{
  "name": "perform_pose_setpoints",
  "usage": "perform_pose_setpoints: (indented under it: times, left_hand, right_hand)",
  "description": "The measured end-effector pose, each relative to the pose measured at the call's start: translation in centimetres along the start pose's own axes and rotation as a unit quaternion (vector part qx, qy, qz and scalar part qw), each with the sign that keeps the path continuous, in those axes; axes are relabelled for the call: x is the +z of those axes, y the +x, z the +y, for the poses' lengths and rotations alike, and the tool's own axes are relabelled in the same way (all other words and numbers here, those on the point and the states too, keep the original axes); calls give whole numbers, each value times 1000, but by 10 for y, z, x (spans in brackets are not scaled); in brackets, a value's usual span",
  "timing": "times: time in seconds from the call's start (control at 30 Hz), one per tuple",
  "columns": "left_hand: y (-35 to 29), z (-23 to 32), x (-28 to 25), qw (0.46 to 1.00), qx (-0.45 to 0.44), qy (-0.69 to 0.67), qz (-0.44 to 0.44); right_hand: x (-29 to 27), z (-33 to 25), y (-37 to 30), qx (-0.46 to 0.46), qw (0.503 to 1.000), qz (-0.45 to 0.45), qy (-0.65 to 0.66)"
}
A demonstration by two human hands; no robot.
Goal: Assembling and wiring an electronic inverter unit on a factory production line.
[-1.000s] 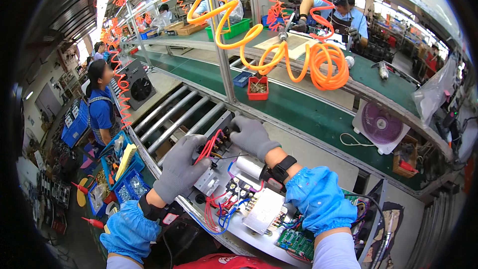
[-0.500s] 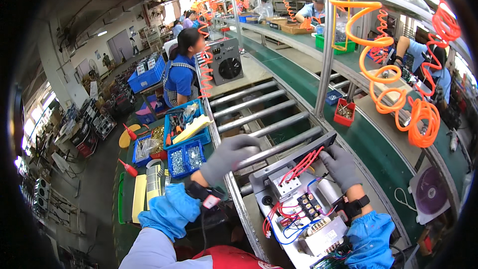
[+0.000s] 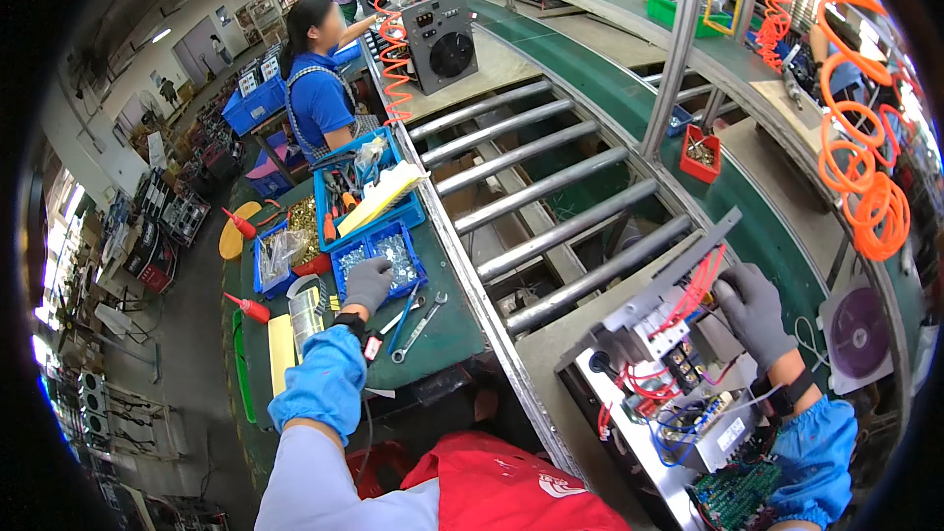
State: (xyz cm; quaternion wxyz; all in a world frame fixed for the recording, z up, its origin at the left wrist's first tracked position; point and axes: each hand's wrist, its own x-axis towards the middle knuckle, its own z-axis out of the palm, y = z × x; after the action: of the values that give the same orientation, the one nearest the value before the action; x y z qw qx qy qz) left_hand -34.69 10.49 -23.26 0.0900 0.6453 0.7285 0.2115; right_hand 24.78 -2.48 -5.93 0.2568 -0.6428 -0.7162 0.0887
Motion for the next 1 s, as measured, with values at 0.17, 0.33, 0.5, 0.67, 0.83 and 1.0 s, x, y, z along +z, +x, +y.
perform_pose_setpoints:
  times: [0.17, 0.33, 0.5, 0.67, 0.83, 1.0]
  left_hand:
    - [35, -9, 36, 969, 84, 210, -95]
    - [43, 1, 55, 951, 60, 252, -170]
    - [55, 16, 44, 951, 40, 223, -209]
    - [55, -27, 44, 981, 3, 154, -119]
    - [56, -35, 24, 996, -38, -76, 39]
    - [65, -48, 13, 909, -124, -397, -36]
  right_hand:
    - [7, 1, -9, -22, 999, 30, -12]
    - [3, -13, -10, 1, 999, 31, -43]
    - [0, -19, -8, 15, 996, 23, -83]
    - [-1, -13, -6, -18, 999, 8, -45]
    - [-83, 52, 7, 76, 977, 100, -171]
    - [-233, 46, 43, 15, 910, 325, -258]
